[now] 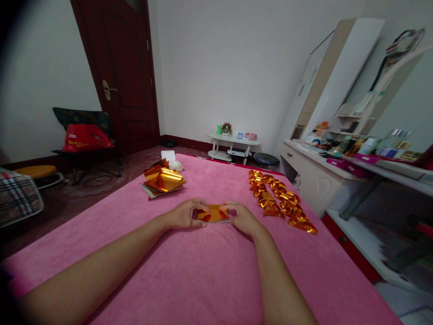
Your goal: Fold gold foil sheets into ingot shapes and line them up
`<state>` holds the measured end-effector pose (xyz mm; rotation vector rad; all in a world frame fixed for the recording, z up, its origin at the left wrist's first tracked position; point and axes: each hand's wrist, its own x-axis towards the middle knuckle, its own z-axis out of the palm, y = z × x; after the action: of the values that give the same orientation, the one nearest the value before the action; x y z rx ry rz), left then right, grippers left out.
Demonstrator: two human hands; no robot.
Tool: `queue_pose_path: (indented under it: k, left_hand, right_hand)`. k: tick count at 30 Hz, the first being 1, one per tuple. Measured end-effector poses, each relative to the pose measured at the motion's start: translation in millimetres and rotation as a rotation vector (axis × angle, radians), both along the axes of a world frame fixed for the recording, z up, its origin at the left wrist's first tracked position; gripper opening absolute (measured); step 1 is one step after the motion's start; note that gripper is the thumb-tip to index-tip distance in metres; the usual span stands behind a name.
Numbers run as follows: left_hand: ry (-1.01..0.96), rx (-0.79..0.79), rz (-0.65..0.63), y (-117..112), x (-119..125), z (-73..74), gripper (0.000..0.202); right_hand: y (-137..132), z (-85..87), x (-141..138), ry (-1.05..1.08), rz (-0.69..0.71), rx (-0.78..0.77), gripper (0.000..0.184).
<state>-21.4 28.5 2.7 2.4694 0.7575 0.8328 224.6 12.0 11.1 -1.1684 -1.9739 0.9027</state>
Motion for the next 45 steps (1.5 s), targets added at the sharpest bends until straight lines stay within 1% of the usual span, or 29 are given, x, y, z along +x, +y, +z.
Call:
queue_pose_path:
  k: [7, 11, 14, 15, 18, 20, 23, 25, 27, 28, 29, 30, 32, 33, 34, 36, 38, 39, 41, 42, 43, 45]
  left_hand:
    - [-0.081, -0.098, 0.032, 5, 0, -8.4, 0.028]
    - [-0.198, -0.181, 0.081, 8, 1, -7.7, 0.02]
    - [-0.321, -0.287, 0.135, 9, 1, -4.8, 0.024]
    - [-0.366, -0.317, 0.154, 9, 1, -4.1, 0.025]
    - [-0.482, -0.382, 0.179, 12, 0, -4.8, 0.026]
    - [-0.537, -0.426, 0.166, 14, 0, -6.7, 0.027]
    - [-0.6, -0.456, 0.19, 19, -1, -9.6, 0.036]
    - [-0.604, -0.448, 0.26, 21, -2, -11.2, 0.048]
    - [-0.581, -0.446, 0.337, 23, -3, -12.9, 0.055]
    - [-0.573, -0.448, 0.36, 24, -3, -13.9, 0.055]
    - [-0.575, -0.448, 0.377, 25, -3, -14.9, 0.055]
    - [-0.581, -0.444, 0.39, 26, -3, -15.9, 0.054]
    - [-0.576, -0.414, 0.403, 28, -1, -17.7, 0.052]
    - [-0.555, -0.392, 0.405, 29, 0, -18.3, 0.051]
    - [-0.52, -0.37, 0.403, 30, 0, -18.6, 0.049]
    - [-0.414, -0.326, 0.39, 30, 1, -17.6, 0.045]
    - [-0.298, -0.229, 0.391, 26, -1, -13.6, 0.048]
    - [-0.24, -0.14, 0.395, 22, -2, -10.4, 0.053]
    - [-0.155, 0.107, 0.425, 9, -7, -2.2, 0.068]
    - [-0.104, 0.186, 0.408, 0, -11, 2.3, 0.068]
    - [-0.054, 0.233, 0.36, -9, -14, 6.7, 0.062]
    - [0.031, 0.237, 0.185, -28, -20, 13.9, 0.058]
  right_hand:
    - [-1, 2.1, 0, 0.046, -0.005, -0.048, 0.033]
    - [-2, 3.7, 0, 0.096, 0.042, -0.061, 0.03]
    - [-3, 4.7, -3, 0.163, 0.094, -0.082, 0.041]
    - [-3, 4.7, -4, 0.182, 0.084, -0.07, 0.048]
    - [-5, 3.9, -8, 0.206, -0.016, -0.005, 0.073]
    - [-6, 4.0, -12, 0.194, -0.054, 0.039, 0.08]
    - [-9, 6.7, -21, 0.158, -0.066, 0.13, 0.073]
    - [-11, 9.5, -27, 0.151, -0.078, 0.19, 0.073]
    - [-12, 11.2, -32, 0.14, -0.09, 0.228, 0.076]
    - [-13, 11.2, -34, 0.13, -0.091, 0.242, 0.073]
    - [-13, 10.6, -36, 0.118, -0.087, 0.257, 0.065]
    - [-13, 9.3, -38, 0.099, -0.073, 0.274, 0.052]
    - [-14, 5.3, -40, 0.055, -0.021, 0.315, 0.028]
    - [-15, 3.0, -41, 0.035, 0.01, 0.331, 0.023]
    - [-17, 0.7, -41, 0.018, 0.038, 0.34, 0.024]
    - [-21, -3.1, -41, -0.017, 0.087, 0.336, 0.031]
    - [-28, -5.5, -41, -0.071, 0.108, 0.337, 0.04]
    - [-32, -6.0, -41, -0.105, 0.111, 0.34, 0.044]
    - [-40, -6.1, -42, -0.158, 0.108, 0.346, 0.048]
    - [-44, -5.8, -43, -0.177, 0.107, 0.344, 0.048]
    - [-48, -5.3, -44, -0.188, 0.105, 0.344, 0.048]
    - [-52, -4.3, -45, -0.196, 0.111, 0.33, 0.05]
